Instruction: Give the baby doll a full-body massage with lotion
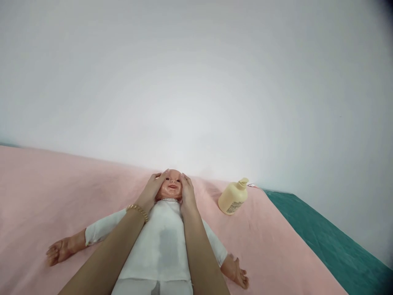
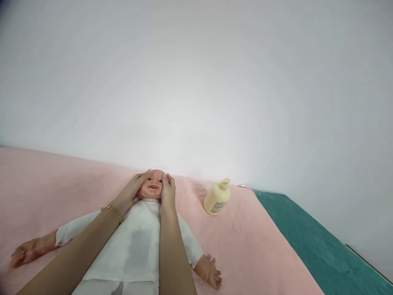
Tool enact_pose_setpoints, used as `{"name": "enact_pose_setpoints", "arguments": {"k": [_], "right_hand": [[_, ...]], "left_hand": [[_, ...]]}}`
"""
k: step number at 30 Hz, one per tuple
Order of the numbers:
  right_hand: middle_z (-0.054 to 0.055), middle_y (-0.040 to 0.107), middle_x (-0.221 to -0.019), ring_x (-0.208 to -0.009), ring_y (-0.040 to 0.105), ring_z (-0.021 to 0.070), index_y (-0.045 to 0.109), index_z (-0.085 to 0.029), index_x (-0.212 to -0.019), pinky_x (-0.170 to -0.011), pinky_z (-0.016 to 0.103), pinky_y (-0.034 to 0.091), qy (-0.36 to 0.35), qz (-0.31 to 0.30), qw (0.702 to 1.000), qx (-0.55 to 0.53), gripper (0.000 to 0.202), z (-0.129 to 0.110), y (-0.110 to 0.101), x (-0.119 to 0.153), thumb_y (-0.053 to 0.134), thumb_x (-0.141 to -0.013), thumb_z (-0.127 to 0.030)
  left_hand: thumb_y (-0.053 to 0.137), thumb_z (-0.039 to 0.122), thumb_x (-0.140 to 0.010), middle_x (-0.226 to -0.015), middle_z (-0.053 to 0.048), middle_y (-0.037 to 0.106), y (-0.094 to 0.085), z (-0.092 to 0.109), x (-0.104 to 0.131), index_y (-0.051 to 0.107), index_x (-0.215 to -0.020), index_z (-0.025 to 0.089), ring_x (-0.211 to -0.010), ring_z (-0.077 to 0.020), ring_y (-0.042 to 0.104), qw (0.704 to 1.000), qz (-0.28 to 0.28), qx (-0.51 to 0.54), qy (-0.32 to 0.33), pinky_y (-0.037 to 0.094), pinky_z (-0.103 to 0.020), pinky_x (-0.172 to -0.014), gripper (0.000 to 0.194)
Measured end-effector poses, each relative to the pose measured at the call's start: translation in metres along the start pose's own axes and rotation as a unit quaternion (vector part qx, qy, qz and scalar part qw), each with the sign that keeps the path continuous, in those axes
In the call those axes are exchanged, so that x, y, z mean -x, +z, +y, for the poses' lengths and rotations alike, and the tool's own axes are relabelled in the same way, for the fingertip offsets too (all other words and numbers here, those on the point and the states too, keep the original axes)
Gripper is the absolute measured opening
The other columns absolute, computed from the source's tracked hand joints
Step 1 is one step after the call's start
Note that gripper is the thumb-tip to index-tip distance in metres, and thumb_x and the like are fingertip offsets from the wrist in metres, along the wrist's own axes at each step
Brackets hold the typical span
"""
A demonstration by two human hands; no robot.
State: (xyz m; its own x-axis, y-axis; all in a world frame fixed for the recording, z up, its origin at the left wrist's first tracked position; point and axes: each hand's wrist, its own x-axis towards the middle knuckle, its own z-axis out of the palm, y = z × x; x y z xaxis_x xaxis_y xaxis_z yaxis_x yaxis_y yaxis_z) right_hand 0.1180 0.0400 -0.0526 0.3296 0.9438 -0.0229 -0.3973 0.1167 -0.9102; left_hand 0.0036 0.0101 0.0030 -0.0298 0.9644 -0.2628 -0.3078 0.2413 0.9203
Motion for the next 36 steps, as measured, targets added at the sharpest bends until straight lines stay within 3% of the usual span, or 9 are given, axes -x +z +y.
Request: {"name": "enact_pose_setpoints", "arguments": {"k": [4, 17, 27, 36], "right_hand": [[0.001, 0.070, -0.099, -0.092, 0.068, 0.0180, 0.062, -0.023, -0.105, -0.079, 0.029, 0.056, 0.009, 0.041, 0.999, 0.017, 0.039, 0.001, 0.000, 0.002, 0.071, -0.072, -0.042], [0.004, 0.070, -0.098, -0.086, 0.070, 0.0204, 0.063, -0.020, -0.101, -0.072, 0.029, 0.059, 0.035, 0.058, 0.996, -0.065, 0.051, -0.001, 0.000, 0.009, 0.085, -0.055, -0.026], [0.003, 0.071, -0.094, -0.081, 0.068, 0.0169, 0.063, -0.021, -0.103, -0.075, 0.028, 0.057, 0.071, 0.080, 0.992, -0.068, 0.038, -0.016, 0.006, 0.017, 0.075, -0.066, -0.023], [0.002, 0.074, -0.082, -0.078, 0.069, 0.0190, 0.068, -0.020, -0.100, -0.079, 0.034, 0.057, 0.109, 0.082, 0.982, -0.128, 0.031, -0.019, 0.006, 0.013, 0.065, -0.070, -0.014]], "left_hand": [[0.073, 0.041, -0.079, -0.115, -0.014, 0.066, -0.001, -0.005, -0.008, 0.052, -0.114, 0.018, -0.088, -0.0204, 0.070, 1.000, 0.010, -0.009, -0.006, 0.058, -0.029, -0.073, 0.047], [0.075, 0.035, -0.077, -0.111, -0.013, 0.068, -0.005, -0.006, -0.011, 0.053, -0.117, 0.018, -0.087, -0.0205, 0.070, 0.999, -0.003, -0.053, 0.007, 0.057, -0.025, -0.067, 0.049], [0.067, 0.037, -0.085, -0.113, -0.010, 0.067, -0.002, -0.010, -0.010, 0.056, -0.112, 0.021, -0.093, -0.0186, 0.068, 1.000, -0.005, -0.024, 0.012, 0.056, -0.027, -0.076, 0.033], [0.061, 0.031, -0.090, -0.104, -0.008, 0.067, 0.001, -0.008, -0.009, 0.058, -0.107, 0.019, -0.081, -0.0159, 0.067, 0.999, -0.002, 0.032, 0.003, 0.056, -0.027, -0.071, 0.022]]}}
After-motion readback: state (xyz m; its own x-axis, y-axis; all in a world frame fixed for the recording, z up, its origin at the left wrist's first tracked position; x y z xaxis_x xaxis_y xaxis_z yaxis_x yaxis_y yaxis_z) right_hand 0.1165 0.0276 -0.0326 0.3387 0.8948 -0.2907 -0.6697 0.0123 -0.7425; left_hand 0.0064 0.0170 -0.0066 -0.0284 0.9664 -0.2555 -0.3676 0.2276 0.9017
